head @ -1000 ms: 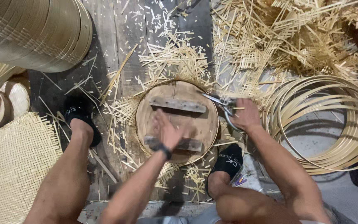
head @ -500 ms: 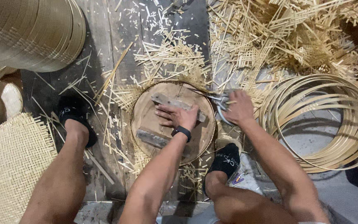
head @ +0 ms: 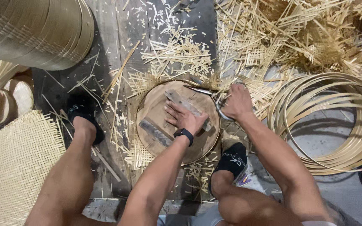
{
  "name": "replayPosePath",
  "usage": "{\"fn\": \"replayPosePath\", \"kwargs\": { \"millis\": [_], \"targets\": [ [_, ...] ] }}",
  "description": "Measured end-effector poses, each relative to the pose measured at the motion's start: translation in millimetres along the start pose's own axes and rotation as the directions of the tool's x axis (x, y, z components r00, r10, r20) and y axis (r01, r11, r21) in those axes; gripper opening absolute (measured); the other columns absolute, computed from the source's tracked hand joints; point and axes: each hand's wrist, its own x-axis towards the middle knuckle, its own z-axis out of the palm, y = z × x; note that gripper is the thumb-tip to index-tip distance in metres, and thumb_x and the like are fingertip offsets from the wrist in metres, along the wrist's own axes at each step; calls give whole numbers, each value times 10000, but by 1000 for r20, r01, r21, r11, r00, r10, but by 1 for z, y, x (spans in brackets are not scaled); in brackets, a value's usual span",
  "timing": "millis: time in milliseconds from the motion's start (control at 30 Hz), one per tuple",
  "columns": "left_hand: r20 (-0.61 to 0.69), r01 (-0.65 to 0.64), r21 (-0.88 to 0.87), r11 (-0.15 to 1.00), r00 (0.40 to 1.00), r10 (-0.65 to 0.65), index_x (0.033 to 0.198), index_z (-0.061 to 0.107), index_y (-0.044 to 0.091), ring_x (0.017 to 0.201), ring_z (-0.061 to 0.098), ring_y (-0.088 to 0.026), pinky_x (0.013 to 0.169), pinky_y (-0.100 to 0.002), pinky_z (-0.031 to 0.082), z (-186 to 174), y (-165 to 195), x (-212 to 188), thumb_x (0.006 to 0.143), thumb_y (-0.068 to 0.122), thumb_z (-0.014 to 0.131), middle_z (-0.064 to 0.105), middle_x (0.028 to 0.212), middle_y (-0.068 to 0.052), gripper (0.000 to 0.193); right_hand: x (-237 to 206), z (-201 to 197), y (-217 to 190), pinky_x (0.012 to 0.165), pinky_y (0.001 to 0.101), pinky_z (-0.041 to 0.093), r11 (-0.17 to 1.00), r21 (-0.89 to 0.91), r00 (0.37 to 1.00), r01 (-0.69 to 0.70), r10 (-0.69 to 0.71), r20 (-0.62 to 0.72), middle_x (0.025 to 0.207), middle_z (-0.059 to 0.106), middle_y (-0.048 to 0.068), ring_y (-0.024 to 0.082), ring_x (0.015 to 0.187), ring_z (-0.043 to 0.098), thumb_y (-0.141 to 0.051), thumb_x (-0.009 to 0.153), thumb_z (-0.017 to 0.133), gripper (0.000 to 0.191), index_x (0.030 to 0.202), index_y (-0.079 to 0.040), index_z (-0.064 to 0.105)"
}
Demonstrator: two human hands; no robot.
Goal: The person sits on the floor assembling woven bamboo steamer trays. They trim the edge of a square woven bamboo mat with scissors, press the mat into a round wooden form, fit and bend a thin bamboo rim hoop around the mat edge, and place the finished round tray onto a stack of completed baskets.
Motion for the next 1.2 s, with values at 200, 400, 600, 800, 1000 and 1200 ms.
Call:
{"fn": "replayPosePath", "kwargs": {
  "millis": [200,400,600,800,1000,1200],
  "targets": [
    [154,-218,112,970,968,200,1508,-223,-119,1541,-139,-509,1172,-728,-38,-10,-17,-9,613,647,876,-129,1673,-306,1610,-25,-2,28,558,292,533,980,184,971,-78,33,236,879,595,55,152,681,577,-568,941,551,484,1095,-124,668],
    [214,-237,156,959,956,202,1500,-213,-138,1546,-117,-502,1168,-737,-30,-11,-18,-8,576,675,877,-125,1672,-303,1643,3,-8,-5,798,405,422,991,129,1000,-16,17,-3,1162,488,88,244,981,476,-633,933,500,572,1267,-173,568],
    [248,-471,179,864,871,423,1540,-174,-123,1538,-103,-514,1182,-719,-40,-13,-46,-10,593,659,854,-86,1673,-328,1602,-12,5,27,1039,518,312,966,224,939,-130,47,340,1445,380,120,337,1280,376,-698,925,449,700,1439,-222,468],
    [338,-510,223,831,840,425,1509,-183,-140,1542,-128,-511,1172,-732,-63,-16,-47,-12,585,632,848,-72,1661,-338,1585,-4,19,-5,1117,676,228,970,204,983,-131,100,156,1543,313,220,472,1410,307,-751,866,461,769,1413,-209,474],
    [387,-576,220,787,792,472,1520,-156,-157,1563,-30,-471,1221,-674,-14,-38,-42,-18,606,547,847,9,1668,-331,1529,-8,7,12,895,404,580,987,163,996,-12,-3,91,1052,729,111,253,968,710,-520,808,603,455,1014,-134,731],
    [380,-655,202,728,737,559,1524,-117,-144,1554,-2,-473,1215,-652,-29,-45,-45,-23,590,466,896,38,1656,-327,1507,-10,-2,2,758,453,590,986,154,997,-68,71,-18,878,676,125,248,763,666,-588,889,610,517,888,-83,721]
  ]
}}
